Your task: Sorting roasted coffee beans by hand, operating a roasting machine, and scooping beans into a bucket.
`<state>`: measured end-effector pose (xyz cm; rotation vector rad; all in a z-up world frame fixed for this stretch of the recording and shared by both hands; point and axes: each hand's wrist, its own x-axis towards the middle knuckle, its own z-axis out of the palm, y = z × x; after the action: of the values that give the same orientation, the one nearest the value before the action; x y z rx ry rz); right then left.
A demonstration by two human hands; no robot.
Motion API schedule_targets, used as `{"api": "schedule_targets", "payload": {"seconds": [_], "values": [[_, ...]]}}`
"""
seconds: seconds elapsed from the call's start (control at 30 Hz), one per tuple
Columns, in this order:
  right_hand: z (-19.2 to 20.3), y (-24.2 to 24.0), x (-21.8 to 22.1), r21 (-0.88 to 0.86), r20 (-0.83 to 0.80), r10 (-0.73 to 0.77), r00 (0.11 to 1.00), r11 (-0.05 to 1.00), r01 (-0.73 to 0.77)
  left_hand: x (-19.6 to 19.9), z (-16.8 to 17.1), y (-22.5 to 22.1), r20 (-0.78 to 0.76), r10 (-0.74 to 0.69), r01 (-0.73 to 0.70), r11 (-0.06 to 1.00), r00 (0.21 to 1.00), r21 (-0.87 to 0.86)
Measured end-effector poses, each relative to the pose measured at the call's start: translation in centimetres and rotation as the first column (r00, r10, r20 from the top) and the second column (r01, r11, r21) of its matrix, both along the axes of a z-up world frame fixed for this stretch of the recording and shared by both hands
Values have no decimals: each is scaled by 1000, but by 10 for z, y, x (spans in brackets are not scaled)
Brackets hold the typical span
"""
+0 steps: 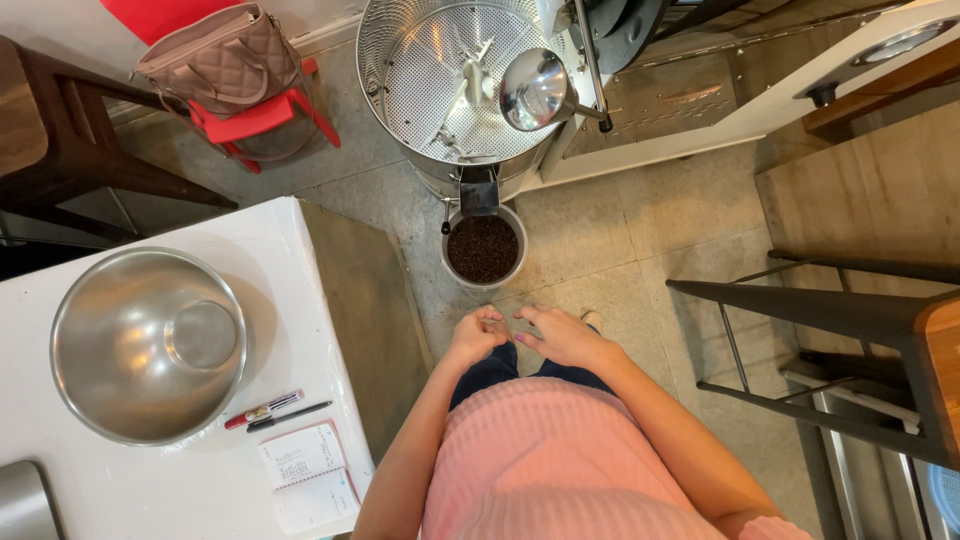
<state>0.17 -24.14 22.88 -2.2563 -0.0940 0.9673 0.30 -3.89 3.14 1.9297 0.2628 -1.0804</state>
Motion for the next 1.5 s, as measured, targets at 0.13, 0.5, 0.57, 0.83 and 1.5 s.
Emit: {"api": "schedule_targets", "payload": {"seconds": [0.13, 0.5, 0.57, 0.83, 1.5], "values": [[-2, -1, -1, -7, 17, 13, 1000, 1000, -13, -1, -7, 0, -6, 1, -1, 1000, 1000, -8], [-1, -2, -1, -9, 22, 18, 1000, 1000, -18, -3, -10, 1, 9, -16, 16, 1000, 1000, -4], [0, -3, -1, -12, 23, 20, 1000, 1000, -20, -2, -8, 0, 9, -17, 17, 1000, 1000, -6], [0, -3, -3, -19, 39, 21, 999, 1000, -20, -3, -12, 1, 15, -22, 22, 1000, 1000, 1], [3, -4, -3, -13, 11, 4, 1000, 1000, -4, -2, -1, 0, -2, -31, 31, 1000, 1000, -4]]}}
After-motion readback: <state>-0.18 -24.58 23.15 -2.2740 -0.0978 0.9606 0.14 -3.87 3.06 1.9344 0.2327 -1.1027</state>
